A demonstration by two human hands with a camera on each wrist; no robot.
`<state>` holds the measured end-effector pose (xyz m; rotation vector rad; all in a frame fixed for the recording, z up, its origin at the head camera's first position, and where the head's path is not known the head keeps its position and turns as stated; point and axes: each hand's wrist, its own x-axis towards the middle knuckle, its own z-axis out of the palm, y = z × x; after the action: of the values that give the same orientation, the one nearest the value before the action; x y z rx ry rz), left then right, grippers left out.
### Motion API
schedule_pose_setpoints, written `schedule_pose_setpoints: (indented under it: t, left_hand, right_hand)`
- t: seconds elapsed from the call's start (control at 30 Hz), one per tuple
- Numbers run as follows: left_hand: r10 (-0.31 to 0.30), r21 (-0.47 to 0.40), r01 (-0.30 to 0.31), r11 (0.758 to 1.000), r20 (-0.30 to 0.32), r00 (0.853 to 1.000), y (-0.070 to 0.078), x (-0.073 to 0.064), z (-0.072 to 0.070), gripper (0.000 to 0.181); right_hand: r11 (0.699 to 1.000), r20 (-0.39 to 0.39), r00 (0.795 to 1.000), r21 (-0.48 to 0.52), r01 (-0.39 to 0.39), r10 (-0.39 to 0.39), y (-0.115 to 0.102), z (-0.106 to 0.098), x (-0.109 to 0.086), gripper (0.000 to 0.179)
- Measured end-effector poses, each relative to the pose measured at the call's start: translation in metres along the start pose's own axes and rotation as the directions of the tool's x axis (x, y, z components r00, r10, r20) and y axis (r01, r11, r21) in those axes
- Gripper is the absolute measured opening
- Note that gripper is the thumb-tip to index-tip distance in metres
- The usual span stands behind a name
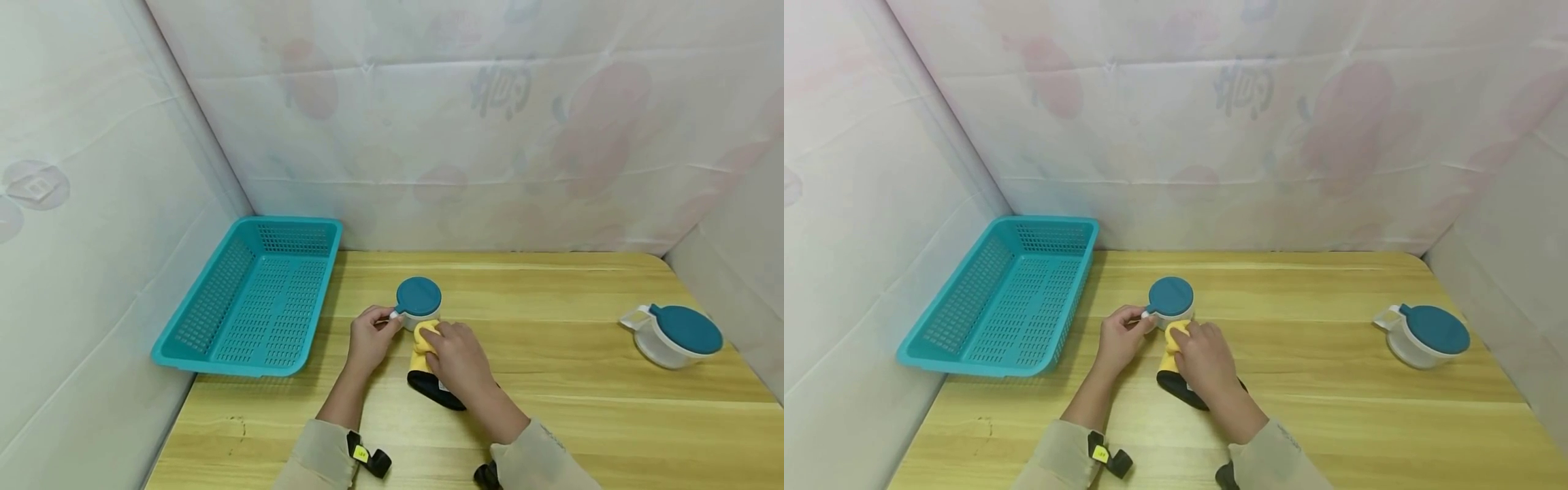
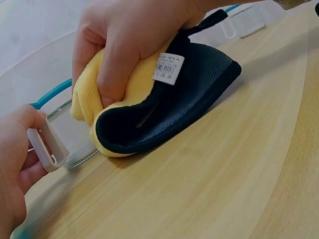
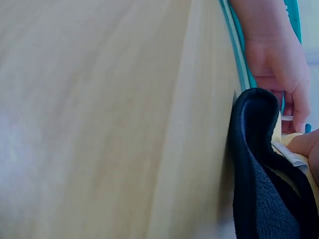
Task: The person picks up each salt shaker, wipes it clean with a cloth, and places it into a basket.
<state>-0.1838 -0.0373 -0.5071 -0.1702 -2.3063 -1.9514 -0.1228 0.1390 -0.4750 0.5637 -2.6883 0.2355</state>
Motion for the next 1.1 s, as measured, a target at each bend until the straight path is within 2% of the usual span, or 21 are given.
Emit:
schedule_pose_setpoints:
  t: [0.1,0.3,0.53,0.93,1.0,1.1]
  left_hand:
    - [0.003,-0.018,-0.003,1.0,0.004,1.0,-0.006,0.002,0.0,0.014]
    - [0.036,-0.05,-0.036,0.998,0.015,0.999,-0.007,0.003,-0.001,0.014]
    - [0.057,-0.046,-0.055,0.997,0.025,0.998,-0.006,0.004,-0.001,0.013]
    - [0.01,-0.024,-0.009,1.0,0.026,1.0,-0.004,0.005,-0.001,0.013]
    - [0.003,-0.009,-0.003,1.0,0.026,1.0,0.0,0.004,-0.001,0.013]
    - [0.011,0.006,-0.011,1.0,0.027,1.0,0.013,-0.002,-0.003,0.013]
  right_hand:
    - [1.0,-0.013,1.0,-0.003,0.006,-0.006,0.003,-0.004,0.001,0.04]
    - [1.0,-0.031,0.999,0.007,0.017,-0.017,0.007,-0.016,0.005,0.041]
    - [1.0,-0.041,0.999,0.022,0.017,-0.016,0.008,-0.023,0.008,0.041]
    - [1.0,0.033,0.999,0.022,0.021,-0.021,0.008,-0.005,0.007,0.036]
    - [0.999,0.044,0.999,0.025,0.021,-0.022,0.009,-0.001,0.006,0.035]
    - [0.999,0.057,0.998,0.026,0.022,-0.024,0.009,0.003,0.006,0.033]
